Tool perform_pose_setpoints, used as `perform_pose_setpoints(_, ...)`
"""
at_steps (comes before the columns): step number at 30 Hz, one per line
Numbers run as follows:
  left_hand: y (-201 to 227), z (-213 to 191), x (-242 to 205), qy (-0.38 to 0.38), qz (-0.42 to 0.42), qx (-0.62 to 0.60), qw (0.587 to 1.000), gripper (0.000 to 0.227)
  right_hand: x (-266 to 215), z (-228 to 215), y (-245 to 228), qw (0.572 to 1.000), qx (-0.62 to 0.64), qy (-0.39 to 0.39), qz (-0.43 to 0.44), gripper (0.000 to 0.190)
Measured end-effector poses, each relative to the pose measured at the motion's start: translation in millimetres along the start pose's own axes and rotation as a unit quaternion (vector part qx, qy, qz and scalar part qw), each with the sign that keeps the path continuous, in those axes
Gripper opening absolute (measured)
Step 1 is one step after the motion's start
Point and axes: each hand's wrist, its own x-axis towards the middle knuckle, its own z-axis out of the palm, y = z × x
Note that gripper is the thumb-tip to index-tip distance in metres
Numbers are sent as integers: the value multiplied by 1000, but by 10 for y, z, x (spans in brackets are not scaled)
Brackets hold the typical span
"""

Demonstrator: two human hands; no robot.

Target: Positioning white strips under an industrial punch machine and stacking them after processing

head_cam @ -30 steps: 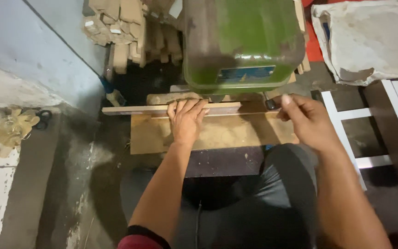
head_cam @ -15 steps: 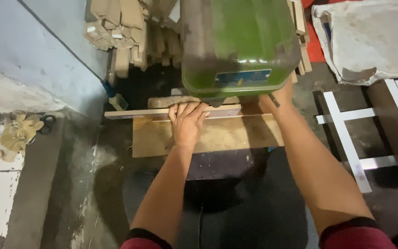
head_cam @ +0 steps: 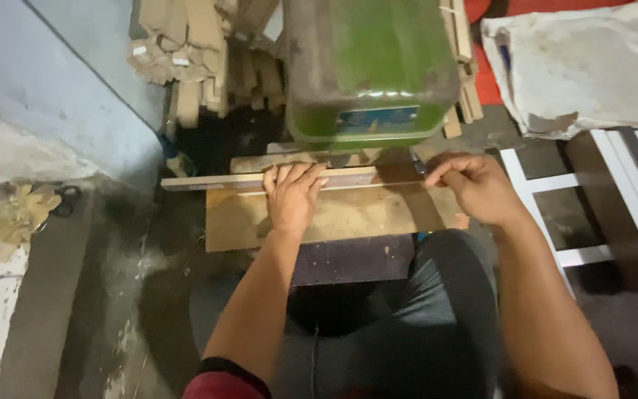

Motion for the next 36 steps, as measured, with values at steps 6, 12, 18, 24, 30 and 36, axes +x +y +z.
perform_pose_setpoints(6, 4, -533, 62, -84, 48, 14, 995, 48, -709, -153, 214, 997, -26, 55, 42, 33)
perform_pose_setpoints(12, -549, -650, 53, -297, -46, 211, 930, 48, -1520, -288, -94, 986, -15, 73, 147, 30)
perform_pose_setpoints(18, -259, -1021, -125, -148, 168, 124, 967, 41, -2043, -473, -571, 991, -61, 81, 87, 25)
perform_pose_setpoints(24, 1482, -1560, -88, -202, 364, 127, 900, 23, -2261, -470, -1091, 970, -155, 76, -171, 35)
perform_pose_setpoints(30, 2886, -2063, -217, -51, 529, 9, 847, 32, -2708, -506, -1315, 952, -266, 102, -108, 45)
perform_pose_setpoints(36, 3567, -2046, -291, 87, 550, -92, 825, 37, -3902, -1229, -1107, 905, -351, 233, 60, 34)
